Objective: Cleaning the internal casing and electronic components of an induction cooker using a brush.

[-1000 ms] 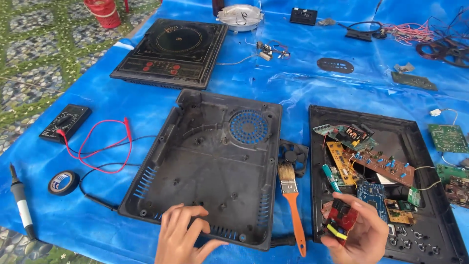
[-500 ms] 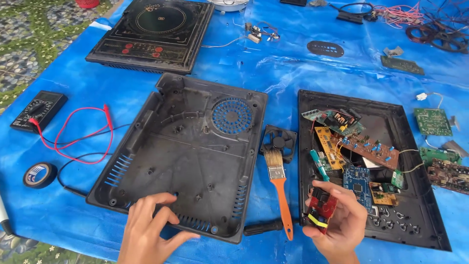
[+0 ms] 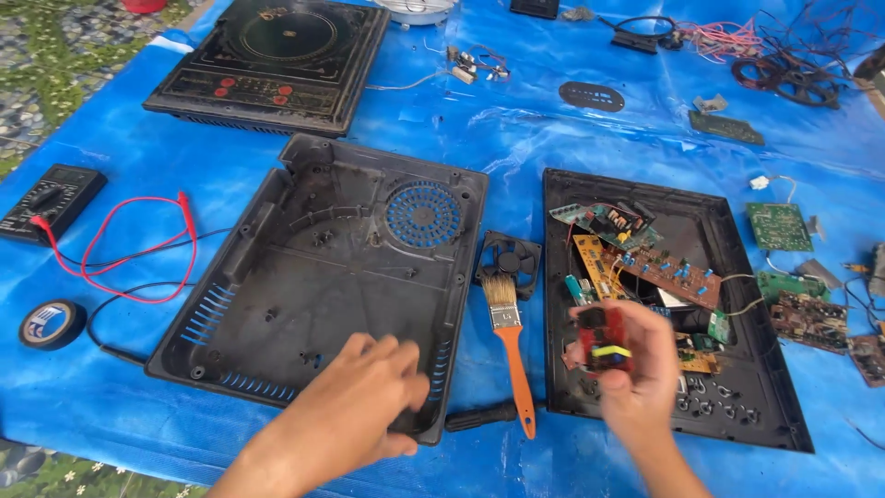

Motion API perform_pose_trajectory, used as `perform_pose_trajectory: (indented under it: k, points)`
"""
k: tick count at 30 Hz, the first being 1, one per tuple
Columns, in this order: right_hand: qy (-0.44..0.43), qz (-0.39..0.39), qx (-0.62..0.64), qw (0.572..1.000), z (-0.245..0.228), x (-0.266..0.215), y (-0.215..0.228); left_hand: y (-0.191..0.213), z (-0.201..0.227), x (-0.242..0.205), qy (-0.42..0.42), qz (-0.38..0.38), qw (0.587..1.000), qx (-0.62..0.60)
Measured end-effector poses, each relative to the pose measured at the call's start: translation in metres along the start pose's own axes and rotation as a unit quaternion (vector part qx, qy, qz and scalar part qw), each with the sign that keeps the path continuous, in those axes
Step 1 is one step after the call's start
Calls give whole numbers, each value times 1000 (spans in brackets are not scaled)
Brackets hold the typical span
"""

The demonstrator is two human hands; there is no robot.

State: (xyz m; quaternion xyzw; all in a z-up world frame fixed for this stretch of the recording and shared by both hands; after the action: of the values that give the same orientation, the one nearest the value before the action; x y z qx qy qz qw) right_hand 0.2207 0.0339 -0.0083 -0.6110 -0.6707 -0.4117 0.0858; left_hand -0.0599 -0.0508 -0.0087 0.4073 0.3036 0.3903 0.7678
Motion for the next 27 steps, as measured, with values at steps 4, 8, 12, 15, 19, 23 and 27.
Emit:
perform_pose_trajectory:
  k: [4, 8, 12, 15, 19, 23, 27]
  points:
    - [-9, 38, -31, 999, 6, 8, 16, -26, 11, -4, -74, -12, 994, 74]
    - [-27, 63, -50, 996, 20, 13, 12, -10, 31, -5, -141, 66, 983, 94]
    - [-7, 78, -46, 996, 30, 4, -1, -20, 23, -8, -128, 66, 987, 65]
    - [-30, 44, -56, 997, 35, -5, -1, -21, 14, -15, -101, 72, 990, 74]
    - [-18, 62, -54, 996, 35, -8, 7, -12, 15, -24, -122, 90, 988, 34]
    - [-20, 80, -69, 994, 33, -12, 12, -16, 10, -23, -97, 58, 993, 20]
    - [-19, 85, -72, 994, 33, -15, 12, -13, 10, -23, -95, 57, 993, 30]
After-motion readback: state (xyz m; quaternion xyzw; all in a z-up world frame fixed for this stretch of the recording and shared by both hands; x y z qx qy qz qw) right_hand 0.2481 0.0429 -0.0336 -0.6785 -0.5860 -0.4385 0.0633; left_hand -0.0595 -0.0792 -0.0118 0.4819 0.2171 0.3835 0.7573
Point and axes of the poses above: each hand's wrist, its own x-axis towards the middle knuckle, its own y-axis out of the back of the hand, z = x × y, the point moved 4 cm from there along x, towards the middle knuckle, and after that the axes turned 15 degrees about -x, right-handed, at the moved point
